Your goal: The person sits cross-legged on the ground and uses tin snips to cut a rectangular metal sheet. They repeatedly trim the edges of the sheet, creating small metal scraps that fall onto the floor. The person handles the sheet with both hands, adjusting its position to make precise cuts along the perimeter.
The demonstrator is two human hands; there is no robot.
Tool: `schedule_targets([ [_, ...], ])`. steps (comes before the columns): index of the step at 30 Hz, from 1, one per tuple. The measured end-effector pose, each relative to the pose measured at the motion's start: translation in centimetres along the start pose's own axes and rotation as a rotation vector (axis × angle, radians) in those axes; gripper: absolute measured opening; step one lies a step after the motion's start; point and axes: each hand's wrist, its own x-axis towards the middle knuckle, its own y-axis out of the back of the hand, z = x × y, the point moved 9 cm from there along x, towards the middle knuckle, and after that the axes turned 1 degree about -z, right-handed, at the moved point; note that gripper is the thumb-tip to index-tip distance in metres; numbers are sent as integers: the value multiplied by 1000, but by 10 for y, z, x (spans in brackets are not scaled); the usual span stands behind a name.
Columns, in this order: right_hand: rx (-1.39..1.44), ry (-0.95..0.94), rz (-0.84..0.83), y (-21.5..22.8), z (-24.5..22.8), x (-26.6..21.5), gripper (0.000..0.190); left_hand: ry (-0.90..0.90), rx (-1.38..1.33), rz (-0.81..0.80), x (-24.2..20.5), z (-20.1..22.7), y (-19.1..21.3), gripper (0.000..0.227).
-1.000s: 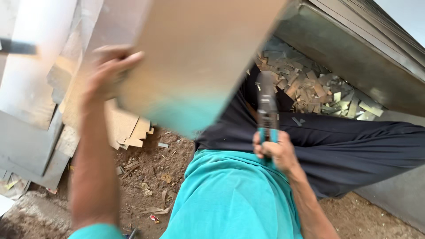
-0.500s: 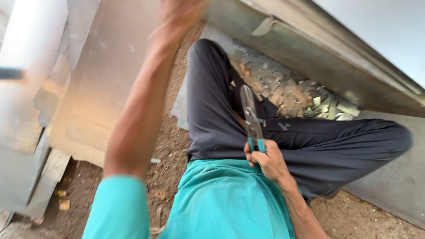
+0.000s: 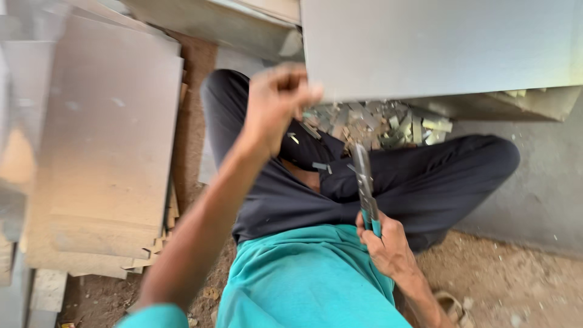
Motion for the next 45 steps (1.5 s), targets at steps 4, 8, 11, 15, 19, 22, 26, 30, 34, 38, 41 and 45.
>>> schedule_targets([
  [4, 114, -130, -166, -11, -9, 5, 51, 52, -315, -19, -36, -31, -12, 52],
  [8, 133, -121, -201, -26, -28, 27, 49, 94, -350, -8, -41, -39, -19, 53],
  [11, 128, -105, -172, -36, -38, 34, 48, 74, -381, -30, -42, -38, -20, 51],
  [15, 82, -123, -101, -33, -44, 36, 43, 61, -419, -33, -41, -34, -21, 49],
  [19, 21, -116, -61, -23, -41, 39, 30, 73, -423, -46, -40, -32, -21, 47],
  [22, -32, -106, -42, -19, -40, 38, 22, 3, -178, 47, -28, -32, -15, 33],
  [26, -89, -56, -23, -17, -39, 35, 17, -70, 6, 171, 15, -50, -24, 49],
  [30, -106, -153, -79, 3, -21, 33, 18, -186, -26, 383, -4, -63, -14, 39],
  [34, 180, -116, -148, 10, 5, 15, 42, -3, -174, 227, -31, -96, -47, 67],
  [38, 333, -154, 28, 10, 20, -5, 57, 150, -365, -251, -45, -89, -123, 24],
  [41, 437, -132, 57, 6, 13, 0, 62, 130, -302, -210, -45, -80, -139, 25],
  [45, 462, -142, 103, 3, 9, 7, 63, 163, -277, -170, -48, -86, -142, 26],
])
